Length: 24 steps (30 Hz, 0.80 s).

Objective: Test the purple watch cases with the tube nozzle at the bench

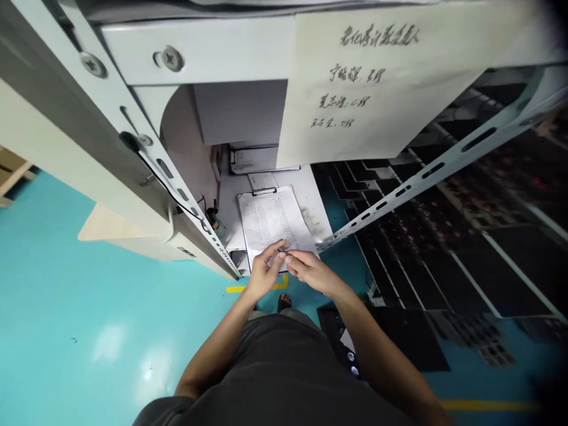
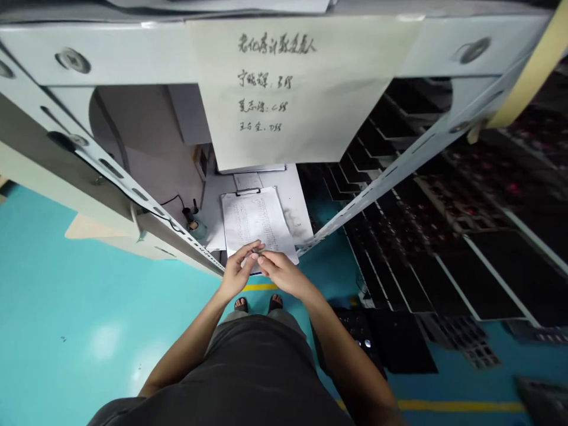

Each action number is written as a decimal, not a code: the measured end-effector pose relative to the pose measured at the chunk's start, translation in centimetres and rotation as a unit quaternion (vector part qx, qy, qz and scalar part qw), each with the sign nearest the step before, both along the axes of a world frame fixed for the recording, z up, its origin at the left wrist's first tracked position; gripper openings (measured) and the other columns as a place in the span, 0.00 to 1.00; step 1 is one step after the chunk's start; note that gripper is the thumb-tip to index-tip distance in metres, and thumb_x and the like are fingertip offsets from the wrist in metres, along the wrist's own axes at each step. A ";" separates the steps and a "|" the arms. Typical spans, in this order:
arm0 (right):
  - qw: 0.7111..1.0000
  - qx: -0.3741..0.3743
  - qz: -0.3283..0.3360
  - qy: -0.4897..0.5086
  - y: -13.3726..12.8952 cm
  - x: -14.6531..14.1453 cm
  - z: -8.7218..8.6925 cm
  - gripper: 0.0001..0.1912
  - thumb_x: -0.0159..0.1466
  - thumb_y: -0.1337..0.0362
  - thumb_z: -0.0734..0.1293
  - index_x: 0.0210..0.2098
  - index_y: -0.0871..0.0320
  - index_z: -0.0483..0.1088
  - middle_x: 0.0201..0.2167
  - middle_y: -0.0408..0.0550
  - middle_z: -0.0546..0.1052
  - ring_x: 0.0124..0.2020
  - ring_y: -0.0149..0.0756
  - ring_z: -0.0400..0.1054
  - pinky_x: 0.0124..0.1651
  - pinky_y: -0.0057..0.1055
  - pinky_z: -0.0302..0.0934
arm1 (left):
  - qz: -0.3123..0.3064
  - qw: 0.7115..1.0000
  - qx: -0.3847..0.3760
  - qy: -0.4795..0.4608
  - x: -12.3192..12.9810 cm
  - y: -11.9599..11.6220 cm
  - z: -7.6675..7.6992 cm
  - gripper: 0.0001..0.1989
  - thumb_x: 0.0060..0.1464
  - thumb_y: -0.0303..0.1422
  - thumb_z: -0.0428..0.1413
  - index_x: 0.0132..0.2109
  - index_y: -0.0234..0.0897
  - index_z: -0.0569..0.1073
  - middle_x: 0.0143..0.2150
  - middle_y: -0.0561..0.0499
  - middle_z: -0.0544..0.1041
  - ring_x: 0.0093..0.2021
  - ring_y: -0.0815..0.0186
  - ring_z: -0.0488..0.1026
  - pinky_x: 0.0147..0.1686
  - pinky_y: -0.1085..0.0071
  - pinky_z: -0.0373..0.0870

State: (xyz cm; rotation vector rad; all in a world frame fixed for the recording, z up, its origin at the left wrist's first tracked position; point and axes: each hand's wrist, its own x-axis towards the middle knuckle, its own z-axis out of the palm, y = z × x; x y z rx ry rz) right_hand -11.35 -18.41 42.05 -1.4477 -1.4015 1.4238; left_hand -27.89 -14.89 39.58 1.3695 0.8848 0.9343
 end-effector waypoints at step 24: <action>0.946 0.056 -0.310 0.073 -3.7 5.4 1.9 0.24 0.63 0.46 0.73 0.51 0.53 0.74 0.47 0.55 0.83 0.48 0.51 0.81 0.48 0.47 0.76 | -0.245 0.797 0.289 0.470 -4.3 4.6 -0.9 0.13 0.67 0.27 0.51 0.52 0.34 0.78 0.47 0.36 0.78 0.50 0.50 0.75 0.52 0.57 0.66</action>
